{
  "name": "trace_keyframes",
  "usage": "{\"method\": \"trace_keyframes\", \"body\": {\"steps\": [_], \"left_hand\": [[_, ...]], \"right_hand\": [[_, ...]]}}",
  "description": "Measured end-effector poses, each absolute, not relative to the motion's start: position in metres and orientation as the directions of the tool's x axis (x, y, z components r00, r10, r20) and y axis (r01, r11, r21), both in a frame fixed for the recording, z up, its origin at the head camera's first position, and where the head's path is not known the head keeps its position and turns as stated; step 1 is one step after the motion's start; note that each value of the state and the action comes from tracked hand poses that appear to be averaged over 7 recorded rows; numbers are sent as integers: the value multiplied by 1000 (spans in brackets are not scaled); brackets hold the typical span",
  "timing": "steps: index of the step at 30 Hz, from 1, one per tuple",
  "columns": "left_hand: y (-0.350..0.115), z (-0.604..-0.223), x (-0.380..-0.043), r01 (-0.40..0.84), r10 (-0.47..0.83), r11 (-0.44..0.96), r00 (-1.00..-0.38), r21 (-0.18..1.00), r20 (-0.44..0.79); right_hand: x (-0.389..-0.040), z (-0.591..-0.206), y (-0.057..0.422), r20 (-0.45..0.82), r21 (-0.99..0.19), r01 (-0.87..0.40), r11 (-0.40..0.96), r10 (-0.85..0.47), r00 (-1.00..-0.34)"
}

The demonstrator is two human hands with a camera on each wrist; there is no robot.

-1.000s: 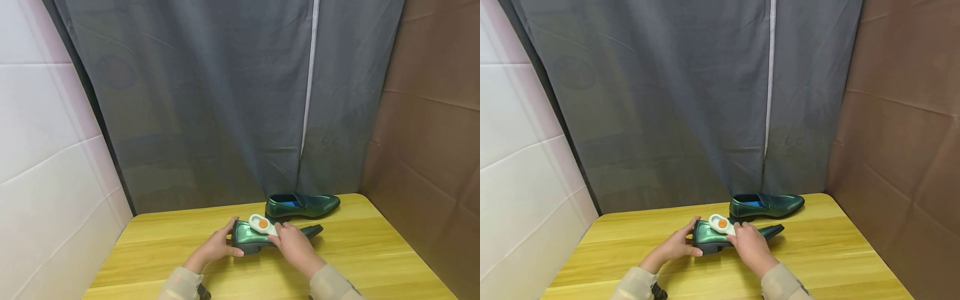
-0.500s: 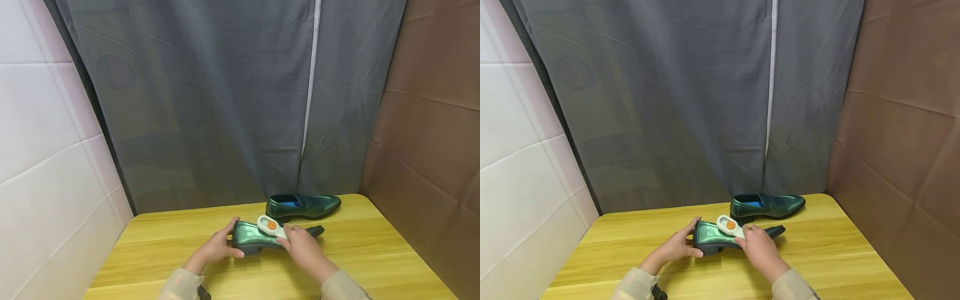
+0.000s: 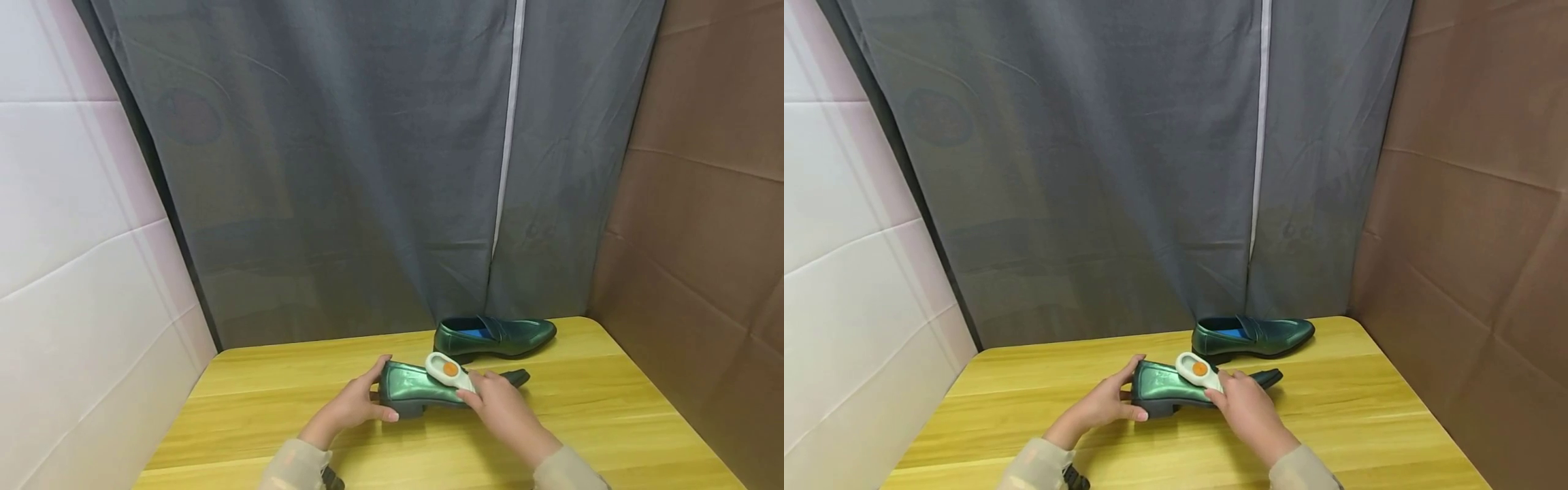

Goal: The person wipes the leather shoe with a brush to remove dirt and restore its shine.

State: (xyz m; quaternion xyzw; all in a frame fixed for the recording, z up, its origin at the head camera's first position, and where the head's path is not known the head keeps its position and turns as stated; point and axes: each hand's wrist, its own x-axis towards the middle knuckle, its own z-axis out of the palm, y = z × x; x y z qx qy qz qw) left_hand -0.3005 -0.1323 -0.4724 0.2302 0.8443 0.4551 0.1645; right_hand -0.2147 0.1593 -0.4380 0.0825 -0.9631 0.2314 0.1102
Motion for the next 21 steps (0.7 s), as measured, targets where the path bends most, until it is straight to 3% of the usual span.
{"method": "trace_keyframes", "body": {"steps": [21], "left_hand": [[-132,-474,-304,230,547,471,-833,851,-77]], "right_hand": [[-206,-445,201,152,-526,-99,845,-21,-988]]}}
